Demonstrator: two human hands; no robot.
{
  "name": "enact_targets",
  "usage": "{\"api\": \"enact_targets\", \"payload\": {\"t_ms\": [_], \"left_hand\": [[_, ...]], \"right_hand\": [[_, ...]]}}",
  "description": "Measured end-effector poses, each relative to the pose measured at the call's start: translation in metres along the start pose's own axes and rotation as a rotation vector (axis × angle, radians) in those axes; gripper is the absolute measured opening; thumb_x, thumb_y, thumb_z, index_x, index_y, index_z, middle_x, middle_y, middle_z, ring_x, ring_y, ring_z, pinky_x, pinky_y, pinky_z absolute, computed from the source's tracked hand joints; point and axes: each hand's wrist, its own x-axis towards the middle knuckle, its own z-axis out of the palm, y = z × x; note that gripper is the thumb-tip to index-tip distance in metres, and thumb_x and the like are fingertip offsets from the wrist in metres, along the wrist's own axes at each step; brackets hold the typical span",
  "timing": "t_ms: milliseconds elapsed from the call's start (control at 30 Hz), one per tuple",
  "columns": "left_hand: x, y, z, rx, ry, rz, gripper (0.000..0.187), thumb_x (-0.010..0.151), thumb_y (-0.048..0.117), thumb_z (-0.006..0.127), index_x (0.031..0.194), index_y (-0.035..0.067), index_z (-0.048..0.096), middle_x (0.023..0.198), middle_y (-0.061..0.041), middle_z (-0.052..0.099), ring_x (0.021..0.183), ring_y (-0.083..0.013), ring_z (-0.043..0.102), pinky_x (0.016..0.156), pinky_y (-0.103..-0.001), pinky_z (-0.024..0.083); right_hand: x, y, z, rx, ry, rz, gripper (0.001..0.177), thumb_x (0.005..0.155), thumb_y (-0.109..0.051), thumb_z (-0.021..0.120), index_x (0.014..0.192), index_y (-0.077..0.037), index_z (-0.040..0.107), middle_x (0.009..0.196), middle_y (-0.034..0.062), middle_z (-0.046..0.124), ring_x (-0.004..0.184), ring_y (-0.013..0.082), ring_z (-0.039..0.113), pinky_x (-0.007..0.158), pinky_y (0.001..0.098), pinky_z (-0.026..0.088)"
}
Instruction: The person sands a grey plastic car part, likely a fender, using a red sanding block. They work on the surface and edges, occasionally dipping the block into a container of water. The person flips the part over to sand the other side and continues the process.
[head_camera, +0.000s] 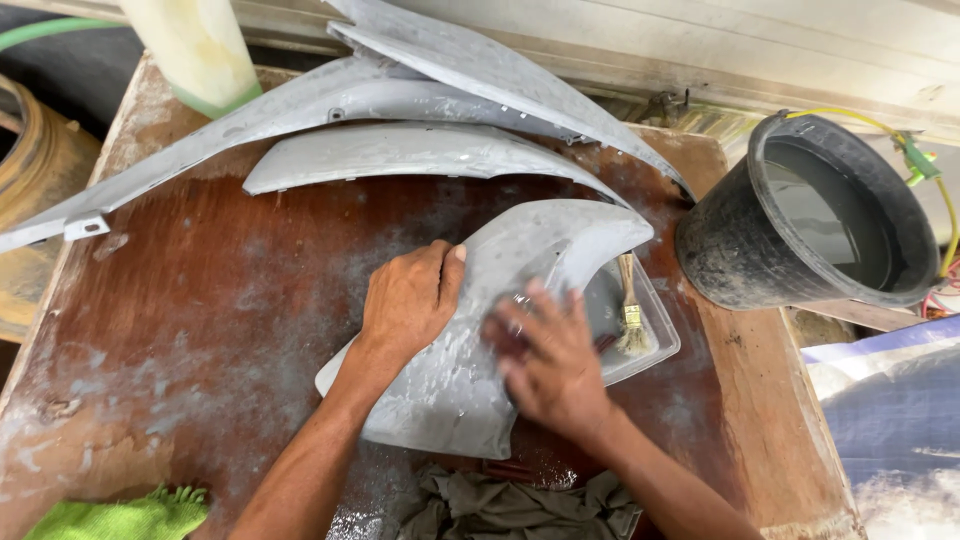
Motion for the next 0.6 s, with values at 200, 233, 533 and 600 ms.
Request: {"api": "enact_targets", "payload": {"t_ms": [200, 233, 533, 600], "left_hand": [[0.001, 0.002, 0.0, 0.009, -0.002, 0.0, 0.044, 0.107, 0.042, 0.041, 0.091, 0.009, 0.065, 0.071, -0.016, 0.069, 0.075, -0.0399, 0.072, 0.069, -0.054, 0.058], [0.0, 0.002, 0.001, 0.011, -0.001, 0.002, 0.044, 0.107, 0.042, 0.041, 0.091, 0.009, 0.065, 0.071, -0.016, 0.069, 0.075, -0.0399, 0.072, 0.069, -0.054, 0.058], [0.001, 0.001, -0.001, -0.013, 0.002, -0.014, 0.042, 0.107, 0.041, 0.042, 0.09, 0.01, 0.065, 0.072, -0.016, 0.069, 0.076, -0.0419, 0.072, 0.069, -0.056, 0.058], [0.0, 0.001, -0.001, -0.027, 0.004, -0.028, 0.042, 0.107, 0.041, 0.042, 0.089, 0.01, 0.064, 0.072, -0.016, 0.07, 0.077, -0.0421, 0.072, 0.07, -0.056, 0.057]], "right_hand": [[0.009, 0.04, -0.006, -0.058, 0.033, 0.088, 0.035, 0.104, -0.041, 0.055, 0.094, -0.017, 0.079, 0.147, 0.0033, 0.062, 0.15, 0.0348, 0.039, 0.127, 0.0564, 0.009], [0.018, 0.04, -0.014, -0.058, 0.036, 0.088, 0.035, 0.104, -0.041, 0.055, 0.094, -0.017, 0.079, 0.147, 0.0033, 0.062, 0.15, 0.0348, 0.039, 0.127, 0.0564, 0.009], [0.013, -0.004, -0.001, -0.02, -0.103, -0.021, 0.028, 0.101, -0.037, 0.058, 0.122, -0.029, 0.074, 0.147, -0.0067, 0.061, 0.148, 0.028, 0.044, 0.127, 0.0574, 0.008], [0.02, 0.017, 0.0, -0.081, -0.083, -0.005, 0.022, 0.1, -0.037, 0.06, 0.102, -0.024, 0.078, 0.149, -0.0009, 0.06, 0.151, 0.034, 0.037, 0.124, 0.0643, 0.008]]}}
